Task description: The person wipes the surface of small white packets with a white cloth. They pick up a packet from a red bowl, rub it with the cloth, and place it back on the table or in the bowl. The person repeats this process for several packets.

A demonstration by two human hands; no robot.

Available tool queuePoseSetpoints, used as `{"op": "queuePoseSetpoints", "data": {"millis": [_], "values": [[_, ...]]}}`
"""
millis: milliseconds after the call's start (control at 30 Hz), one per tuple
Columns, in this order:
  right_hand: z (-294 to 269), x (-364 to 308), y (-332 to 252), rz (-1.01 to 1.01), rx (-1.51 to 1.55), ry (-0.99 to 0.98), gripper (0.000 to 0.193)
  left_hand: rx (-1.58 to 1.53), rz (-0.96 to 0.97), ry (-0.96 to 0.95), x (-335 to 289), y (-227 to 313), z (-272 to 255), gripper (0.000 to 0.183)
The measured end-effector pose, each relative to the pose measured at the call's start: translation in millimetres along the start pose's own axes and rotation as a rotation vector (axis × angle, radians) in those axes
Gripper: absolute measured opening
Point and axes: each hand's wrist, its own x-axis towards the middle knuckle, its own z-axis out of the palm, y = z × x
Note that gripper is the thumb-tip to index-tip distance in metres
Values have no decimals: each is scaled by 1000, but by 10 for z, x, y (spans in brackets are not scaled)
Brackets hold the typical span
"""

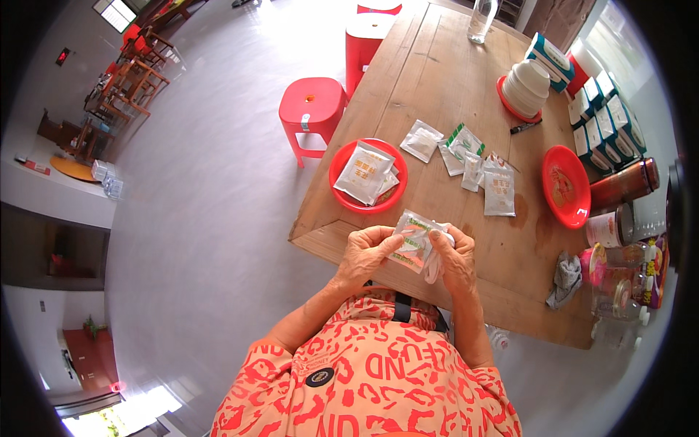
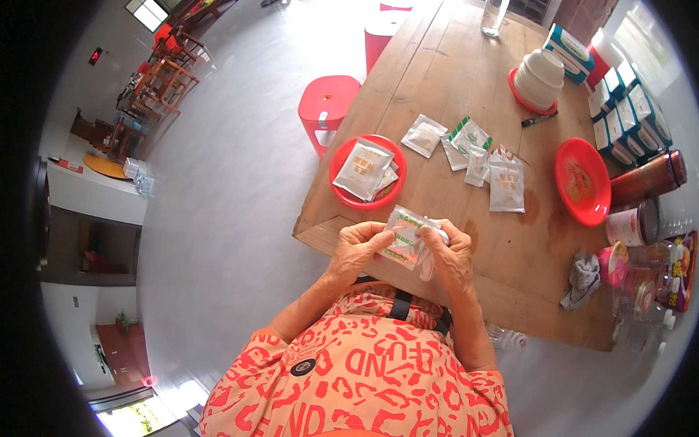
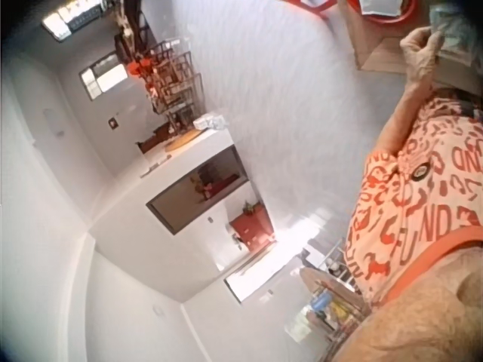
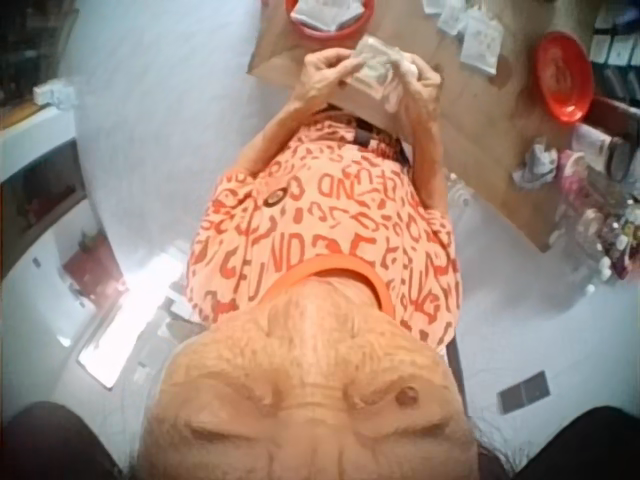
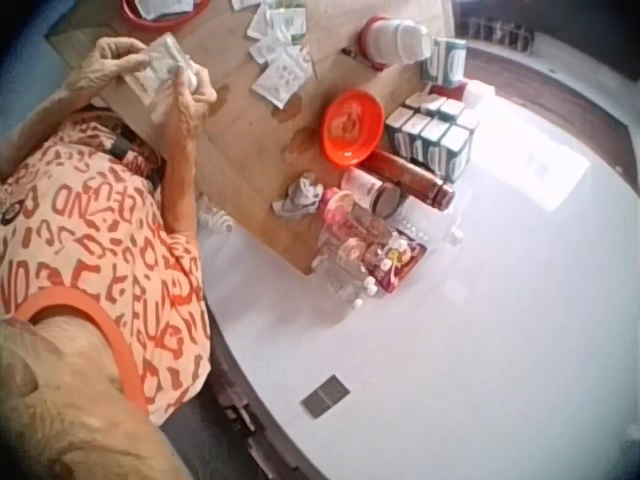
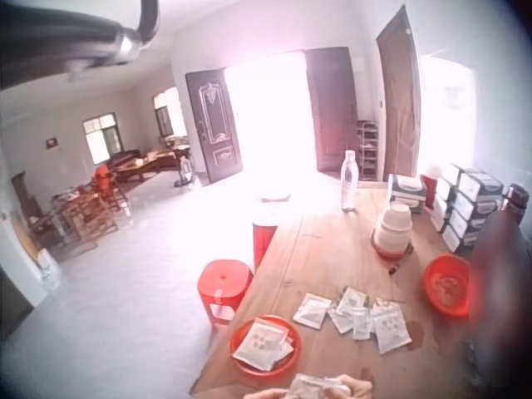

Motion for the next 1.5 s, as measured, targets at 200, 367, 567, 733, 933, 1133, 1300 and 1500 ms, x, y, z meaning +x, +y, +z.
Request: {"op": "queuePoseSetpoints", "data": {"millis": [200,367,567,733,933,1133,1300,1500], "values": [[-67,170,66,-39,-102,81,23,-18,222,124,240,76,-189,24],[-168,213,146,-66,-260,160,22,193,337,307,619,212,-259,25],[-180,249,177,-59,-290,168,19,535,444,451,894,143,-352,22],[-182,226,120,-39,-291,166,19,964,615,505,950,137,-389,25],[-210,220,147,-30,-290,167,20,1185,671,600,974,247,-305,29],[-194,222,104,-39,-168,157,18,1348,698,432,1448,492,-51,29],[-212,203,139,-83,-210,164,18,1600,446,281,1936,544,119,44],[-248,202,278,-151,-348,230,14,1605,465,271,2215,409,119,41]]}}
